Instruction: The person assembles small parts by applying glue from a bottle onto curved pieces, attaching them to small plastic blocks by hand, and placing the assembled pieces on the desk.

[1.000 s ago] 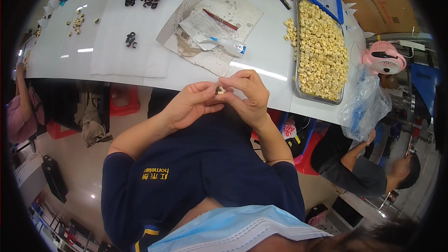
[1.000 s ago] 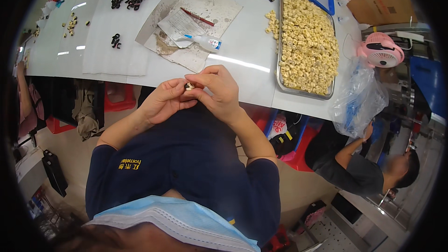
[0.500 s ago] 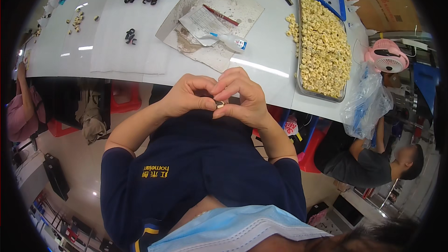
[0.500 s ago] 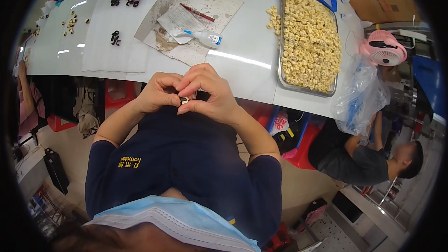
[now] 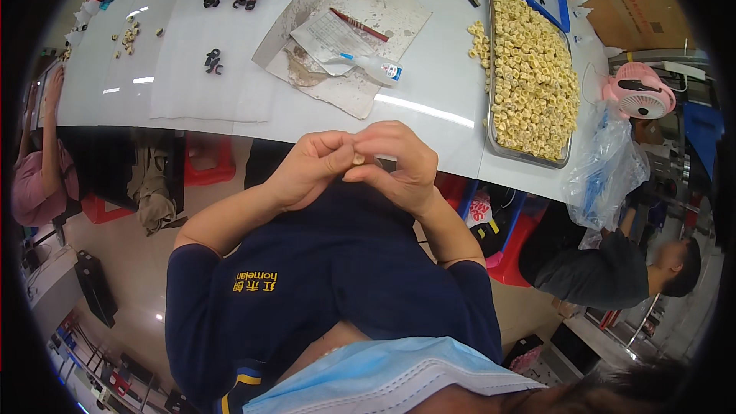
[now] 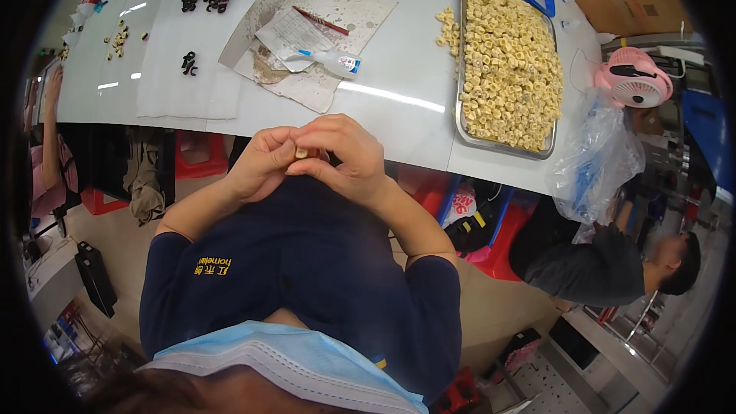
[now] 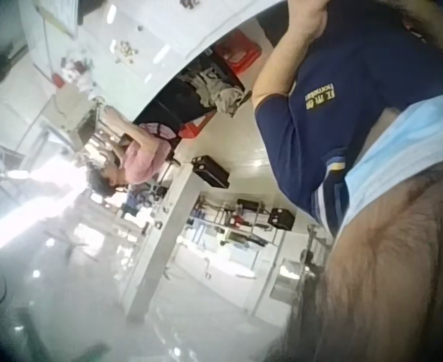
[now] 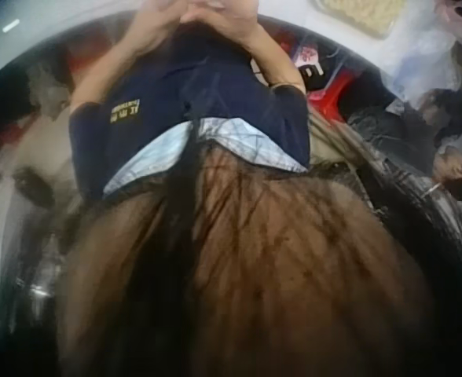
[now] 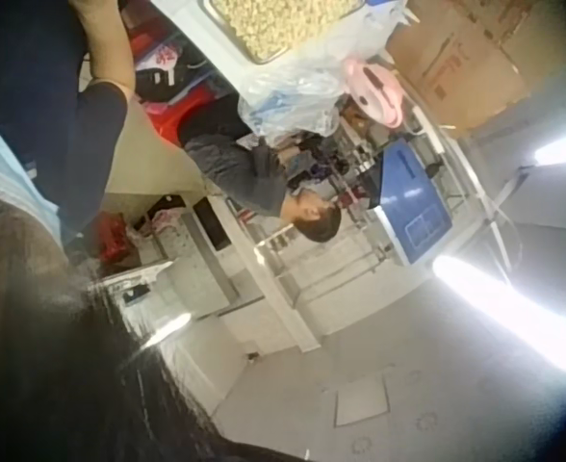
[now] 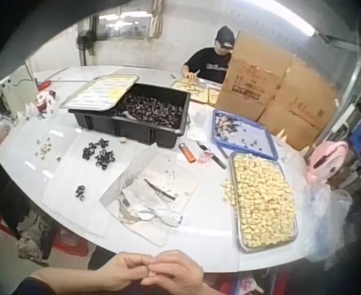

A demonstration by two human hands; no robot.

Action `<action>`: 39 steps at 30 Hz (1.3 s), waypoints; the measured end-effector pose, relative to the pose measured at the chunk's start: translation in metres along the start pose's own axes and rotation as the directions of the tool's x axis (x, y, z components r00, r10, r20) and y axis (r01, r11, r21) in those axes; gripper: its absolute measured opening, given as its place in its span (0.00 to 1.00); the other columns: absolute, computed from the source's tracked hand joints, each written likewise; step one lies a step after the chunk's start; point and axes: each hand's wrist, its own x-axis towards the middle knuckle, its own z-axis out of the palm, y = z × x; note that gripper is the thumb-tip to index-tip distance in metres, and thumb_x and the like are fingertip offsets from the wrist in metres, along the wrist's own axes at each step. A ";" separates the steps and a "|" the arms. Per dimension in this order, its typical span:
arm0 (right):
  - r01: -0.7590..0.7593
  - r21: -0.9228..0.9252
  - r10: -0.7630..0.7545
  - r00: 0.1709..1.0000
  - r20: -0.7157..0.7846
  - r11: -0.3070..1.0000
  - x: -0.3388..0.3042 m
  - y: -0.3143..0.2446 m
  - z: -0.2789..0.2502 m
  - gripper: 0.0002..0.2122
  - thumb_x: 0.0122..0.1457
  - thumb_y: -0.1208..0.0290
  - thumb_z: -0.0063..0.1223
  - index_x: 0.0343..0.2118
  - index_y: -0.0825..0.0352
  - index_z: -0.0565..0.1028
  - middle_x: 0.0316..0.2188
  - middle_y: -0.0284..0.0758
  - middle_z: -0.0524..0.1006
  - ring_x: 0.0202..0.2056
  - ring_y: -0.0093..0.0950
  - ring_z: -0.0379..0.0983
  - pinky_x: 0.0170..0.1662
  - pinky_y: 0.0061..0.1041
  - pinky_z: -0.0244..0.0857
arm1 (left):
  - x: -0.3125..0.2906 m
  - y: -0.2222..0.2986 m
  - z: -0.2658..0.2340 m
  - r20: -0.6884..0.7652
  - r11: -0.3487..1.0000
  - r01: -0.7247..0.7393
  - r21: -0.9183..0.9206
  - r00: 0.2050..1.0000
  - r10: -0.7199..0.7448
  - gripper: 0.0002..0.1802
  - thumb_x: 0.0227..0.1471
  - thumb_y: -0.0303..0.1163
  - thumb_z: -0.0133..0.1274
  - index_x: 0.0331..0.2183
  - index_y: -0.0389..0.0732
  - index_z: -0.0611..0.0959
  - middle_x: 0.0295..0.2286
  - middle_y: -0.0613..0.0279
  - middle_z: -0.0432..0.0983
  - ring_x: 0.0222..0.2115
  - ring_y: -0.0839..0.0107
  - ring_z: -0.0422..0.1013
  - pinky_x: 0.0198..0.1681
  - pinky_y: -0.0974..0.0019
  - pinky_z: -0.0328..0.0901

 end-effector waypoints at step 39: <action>-0.340 -0.232 0.312 0.938 -0.150 0.911 0.026 0.033 0.020 0.08 0.47 0.81 0.56 0.32 0.70 0.74 0.33 0.39 0.77 0.34 0.26 0.73 0.39 0.21 0.66 | -0.031 0.177 -0.192 0.178 -0.281 0.031 0.959 0.708 0.684 0.11 0.44 0.24 0.55 0.34 0.38 0.80 0.32 0.56 0.76 0.34 0.61 0.72 0.40 0.66 0.64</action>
